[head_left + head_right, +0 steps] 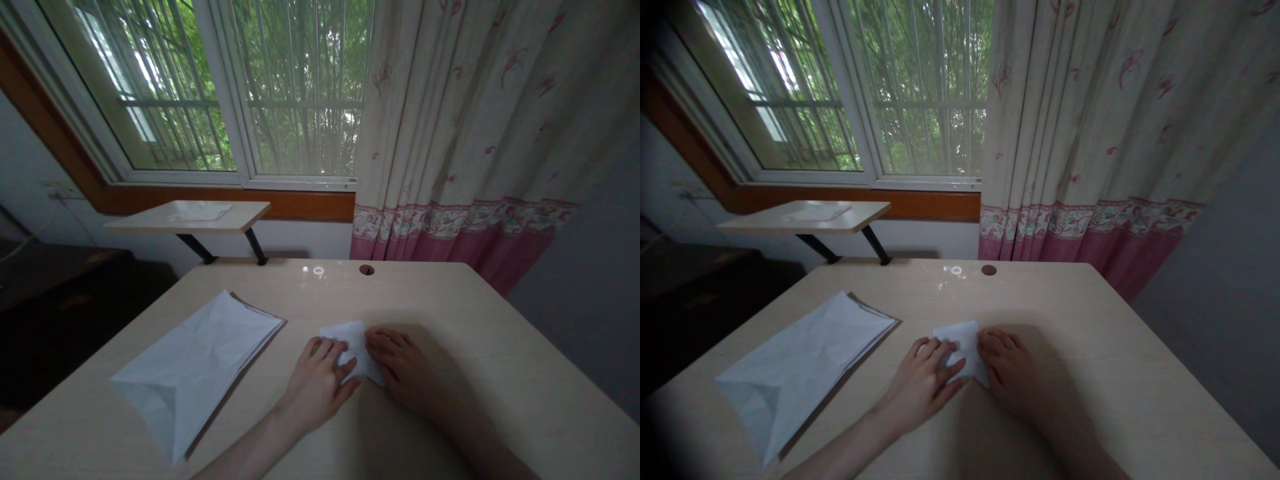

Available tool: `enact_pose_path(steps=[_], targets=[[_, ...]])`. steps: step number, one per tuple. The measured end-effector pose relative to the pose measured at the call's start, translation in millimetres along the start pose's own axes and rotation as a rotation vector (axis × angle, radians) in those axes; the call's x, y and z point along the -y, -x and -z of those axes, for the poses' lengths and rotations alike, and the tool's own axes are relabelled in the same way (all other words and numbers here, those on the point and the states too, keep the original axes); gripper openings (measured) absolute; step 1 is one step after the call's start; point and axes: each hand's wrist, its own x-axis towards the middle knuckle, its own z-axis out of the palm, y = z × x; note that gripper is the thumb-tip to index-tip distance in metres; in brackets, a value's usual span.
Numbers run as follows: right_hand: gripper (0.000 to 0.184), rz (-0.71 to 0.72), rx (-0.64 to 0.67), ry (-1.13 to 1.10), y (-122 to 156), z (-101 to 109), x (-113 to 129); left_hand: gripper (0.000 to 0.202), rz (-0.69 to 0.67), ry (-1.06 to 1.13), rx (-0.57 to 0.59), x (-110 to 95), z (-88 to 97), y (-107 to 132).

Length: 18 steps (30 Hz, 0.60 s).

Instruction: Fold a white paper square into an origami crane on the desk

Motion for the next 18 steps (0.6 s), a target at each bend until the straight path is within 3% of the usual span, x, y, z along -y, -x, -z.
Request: enact_pose_path(steps=[10, 18], targets=[[0.048, 0.019, 0.007, -0.046, 1, 5, 3, 0.028, 0.052, -0.059, -0.067, 2, -2.0, -2], [0.044, 0.038, 0.011, -0.089, 1, 11, 9, 0.034, 0.138, -0.073, -0.056, 4, -1.7, -2]])
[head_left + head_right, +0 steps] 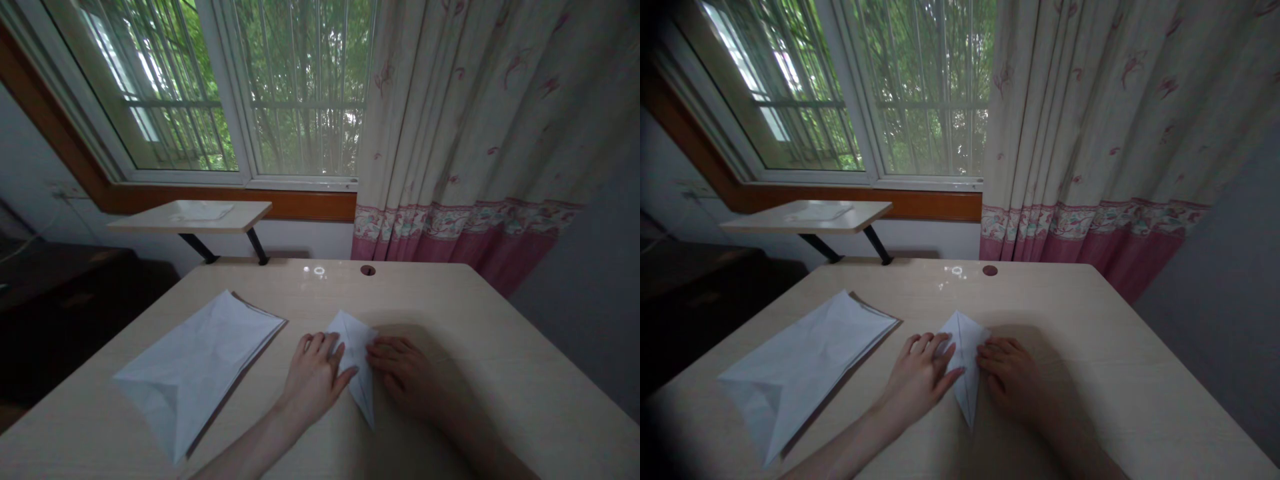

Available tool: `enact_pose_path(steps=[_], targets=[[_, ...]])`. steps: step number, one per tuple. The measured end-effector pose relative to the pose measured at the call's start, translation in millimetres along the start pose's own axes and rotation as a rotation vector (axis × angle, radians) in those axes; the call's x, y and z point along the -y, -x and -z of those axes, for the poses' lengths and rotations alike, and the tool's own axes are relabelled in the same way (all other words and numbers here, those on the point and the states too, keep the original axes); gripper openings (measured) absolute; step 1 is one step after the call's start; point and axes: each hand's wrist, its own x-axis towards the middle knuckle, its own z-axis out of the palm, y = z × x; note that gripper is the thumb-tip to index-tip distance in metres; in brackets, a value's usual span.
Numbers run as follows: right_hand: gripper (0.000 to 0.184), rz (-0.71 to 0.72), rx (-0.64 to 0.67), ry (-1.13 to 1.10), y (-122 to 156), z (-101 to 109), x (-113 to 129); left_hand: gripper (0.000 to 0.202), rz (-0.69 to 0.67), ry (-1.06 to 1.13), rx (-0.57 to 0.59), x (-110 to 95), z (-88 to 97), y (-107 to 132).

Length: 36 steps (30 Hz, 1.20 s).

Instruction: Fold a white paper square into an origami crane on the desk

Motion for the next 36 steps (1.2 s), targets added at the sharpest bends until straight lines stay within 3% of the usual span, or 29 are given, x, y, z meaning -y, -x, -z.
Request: enact_pose_path(steps=[10, 27, 36], targets=[[0.040, 0.039, -0.007, -0.049, 0.3, 4.7, 3.2, 0.050, 0.039, 0.028, 0.039, -4.0, 0.9, -0.1], [0.025, 0.146, -0.108, -0.087, 0.4, 2.8, 4.0, 0.018, -0.039, 0.072, 0.048, -7.5, -4.0, 2.3], [0.023, 0.218, -0.117, -0.141, 1.8, 3.5, 4.6, 0.023, -0.025, 0.092, 0.108, -3.7, -4.9, 1.2]])
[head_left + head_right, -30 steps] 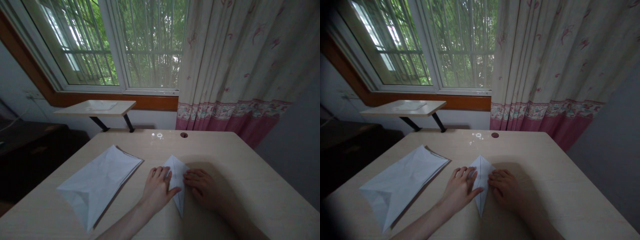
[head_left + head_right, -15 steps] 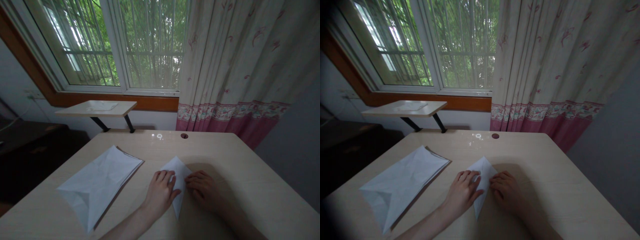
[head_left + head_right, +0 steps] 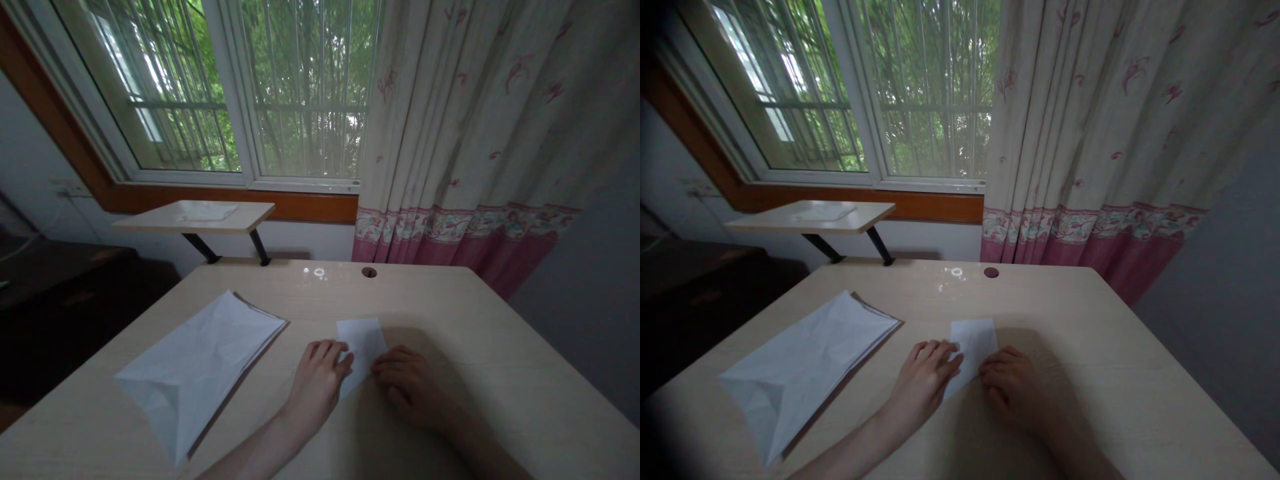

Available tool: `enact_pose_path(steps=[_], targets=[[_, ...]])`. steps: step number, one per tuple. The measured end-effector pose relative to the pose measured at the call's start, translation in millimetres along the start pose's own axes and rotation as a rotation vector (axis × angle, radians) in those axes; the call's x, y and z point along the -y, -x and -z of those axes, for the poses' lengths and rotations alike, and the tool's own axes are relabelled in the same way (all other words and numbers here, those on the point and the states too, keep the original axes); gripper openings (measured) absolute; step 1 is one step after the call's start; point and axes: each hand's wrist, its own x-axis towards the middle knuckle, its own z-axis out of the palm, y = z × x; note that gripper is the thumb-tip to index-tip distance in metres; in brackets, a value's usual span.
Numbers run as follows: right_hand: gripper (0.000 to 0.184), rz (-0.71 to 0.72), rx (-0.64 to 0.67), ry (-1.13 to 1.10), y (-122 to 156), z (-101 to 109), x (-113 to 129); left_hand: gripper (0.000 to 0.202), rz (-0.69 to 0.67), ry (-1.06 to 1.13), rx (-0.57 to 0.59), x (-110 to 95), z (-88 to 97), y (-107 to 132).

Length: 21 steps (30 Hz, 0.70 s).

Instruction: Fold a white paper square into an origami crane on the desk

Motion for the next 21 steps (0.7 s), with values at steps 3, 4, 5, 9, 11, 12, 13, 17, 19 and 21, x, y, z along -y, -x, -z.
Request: enact_pose_path(steps=[3, 4, 5, 9, 11, 12, 13, 17, 19, 21], targets=[[0.024, 0.009, -0.014, 0.011, 0, -1, 1, 0.027, -0.028, 0.005, 0.024, 1, 0.0, 0], [0.025, 0.006, -0.013, 0.025, 1, -1, 1, 0.029, -0.045, 0.011, 0.031, 2, -0.2, 0], [0.027, -0.005, -0.011, 0.044, 1, -2, 0, 0.030, -0.062, 0.018, 0.035, 3, -0.5, 0], [0.038, -0.101, -0.010, 0.157, 1, -10, -7, 0.030, -0.101, 0.045, 0.027, 6, -2.9, 1], [0.045, -0.135, 0.013, 0.204, 0, -14, -11, 0.030, -0.108, 0.049, 0.020, 5, -4.3, 2], [0.048, -0.145, 0.039, 0.227, -1, -16, -13, 0.031, -0.110, 0.048, 0.017, 5, -5.0, 2], [0.050, -0.153, 0.073, 0.247, -2, -18, -15, 0.031, -0.112, 0.047, 0.013, 4, -5.5, 2], [0.054, -0.158, 0.191, 0.275, -3, -20, -18, 0.030, -0.120, 0.038, -0.008, 3, -7.9, 3], [0.054, -0.163, 0.208, 0.259, -2, -20, -19, 0.029, -0.123, 0.028, -0.020, 4, -9.6, 3], [0.053, -0.171, 0.217, 0.246, -2, -21, -19, 0.029, -0.124, 0.015, -0.031, 4, -11.1, 3]])
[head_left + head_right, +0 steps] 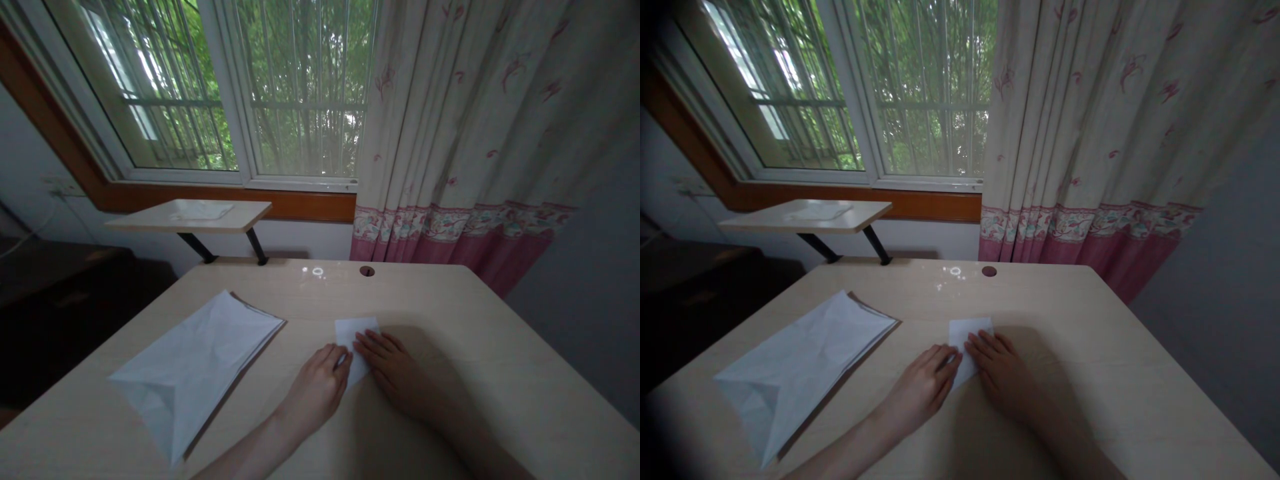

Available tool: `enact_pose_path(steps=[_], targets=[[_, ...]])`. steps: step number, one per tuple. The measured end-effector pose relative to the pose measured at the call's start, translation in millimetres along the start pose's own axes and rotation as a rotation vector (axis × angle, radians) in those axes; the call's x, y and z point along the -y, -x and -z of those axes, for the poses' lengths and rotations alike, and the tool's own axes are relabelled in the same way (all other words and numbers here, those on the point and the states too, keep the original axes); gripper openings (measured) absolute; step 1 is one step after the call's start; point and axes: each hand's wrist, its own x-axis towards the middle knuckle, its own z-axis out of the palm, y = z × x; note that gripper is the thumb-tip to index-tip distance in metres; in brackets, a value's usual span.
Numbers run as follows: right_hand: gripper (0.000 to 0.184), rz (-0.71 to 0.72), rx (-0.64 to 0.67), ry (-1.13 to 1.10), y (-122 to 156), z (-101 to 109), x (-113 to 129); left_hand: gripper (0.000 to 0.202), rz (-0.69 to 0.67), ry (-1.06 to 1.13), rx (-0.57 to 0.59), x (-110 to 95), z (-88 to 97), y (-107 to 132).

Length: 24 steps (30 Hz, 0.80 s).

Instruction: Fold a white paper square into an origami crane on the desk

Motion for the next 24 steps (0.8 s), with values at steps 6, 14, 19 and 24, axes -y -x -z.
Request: enact_pose_path(steps=[6, 14, 19, 24], targets=[[0.053, -0.018, -0.008, 0.013, -1, 0, 3, 0.026, 0.002, -0.045, -0.007, -4, 4.7, 0], [0.048, 0.006, -0.076, 0.021, 2, -1, 3, 0.032, -0.067, -0.059, -0.001, 3, 10.3, -2], [0.043, -0.016, -0.096, -0.036, 2, 2, 7, 0.025, -0.089, -0.006, -0.027, 2, 11.7, -3], [0.038, -0.059, -0.097, -0.005, 0, 12, 18, 0.025, -0.151, 0.056, -0.002, 3, 15.1, -4]])
